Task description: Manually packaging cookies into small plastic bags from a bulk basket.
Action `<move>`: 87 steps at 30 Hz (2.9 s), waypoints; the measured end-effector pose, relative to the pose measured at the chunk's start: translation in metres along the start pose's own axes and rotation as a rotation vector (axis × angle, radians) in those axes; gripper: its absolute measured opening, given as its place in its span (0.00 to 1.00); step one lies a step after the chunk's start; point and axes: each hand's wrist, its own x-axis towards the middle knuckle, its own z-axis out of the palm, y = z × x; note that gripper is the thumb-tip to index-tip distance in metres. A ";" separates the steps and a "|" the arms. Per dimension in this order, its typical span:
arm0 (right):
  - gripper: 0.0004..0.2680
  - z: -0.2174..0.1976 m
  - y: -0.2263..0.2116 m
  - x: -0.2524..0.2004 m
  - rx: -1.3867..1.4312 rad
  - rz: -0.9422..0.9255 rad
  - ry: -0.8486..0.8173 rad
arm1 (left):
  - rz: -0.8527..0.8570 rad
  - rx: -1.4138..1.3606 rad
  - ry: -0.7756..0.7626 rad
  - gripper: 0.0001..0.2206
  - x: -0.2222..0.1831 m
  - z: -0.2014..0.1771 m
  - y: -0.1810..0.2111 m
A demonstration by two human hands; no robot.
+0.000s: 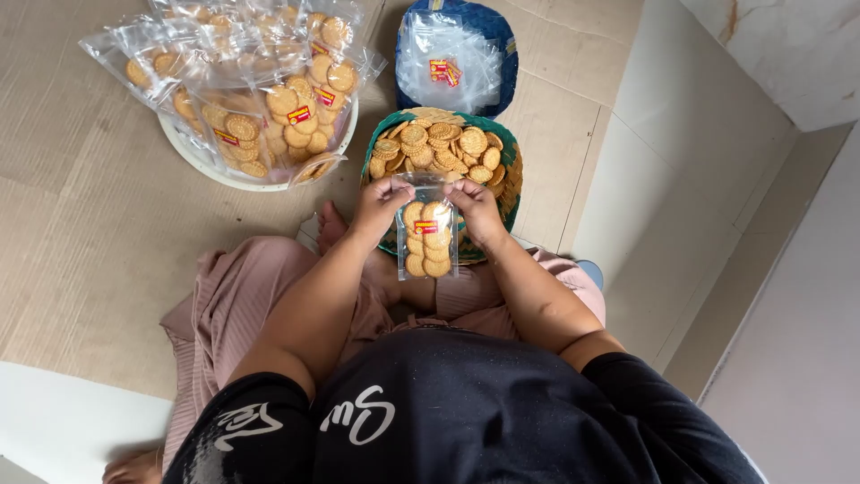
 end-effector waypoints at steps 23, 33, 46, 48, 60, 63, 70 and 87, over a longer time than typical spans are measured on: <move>0.05 -0.016 0.012 0.013 0.053 0.002 0.025 | 0.035 0.063 -0.029 0.09 0.001 -0.002 0.013; 0.06 0.009 -0.017 -0.011 -0.064 0.064 -0.092 | 0.051 0.266 -0.176 0.08 -0.008 -0.003 0.027; 0.03 -0.030 -0.003 0.021 0.117 0.005 -0.097 | -0.030 0.049 -0.279 0.21 -0.028 -0.007 0.043; 0.03 -0.031 -0.002 0.022 0.208 -0.002 -0.099 | -0.005 0.067 -0.372 0.20 -0.033 -0.001 0.053; 0.09 -0.031 -0.026 0.009 0.389 0.185 -0.370 | 0.382 0.067 -0.107 0.19 -0.040 -0.123 0.189; 0.08 -0.028 -0.024 0.008 0.357 0.215 -0.361 | 0.492 0.026 0.097 0.19 -0.042 -0.187 0.205; 0.09 -0.023 -0.020 0.010 0.266 0.251 -0.341 | 0.219 0.256 0.292 0.22 0.001 -0.248 0.158; 0.08 -0.034 -0.007 0.022 0.344 0.298 -0.242 | -0.110 0.583 0.412 0.22 0.042 -0.255 0.119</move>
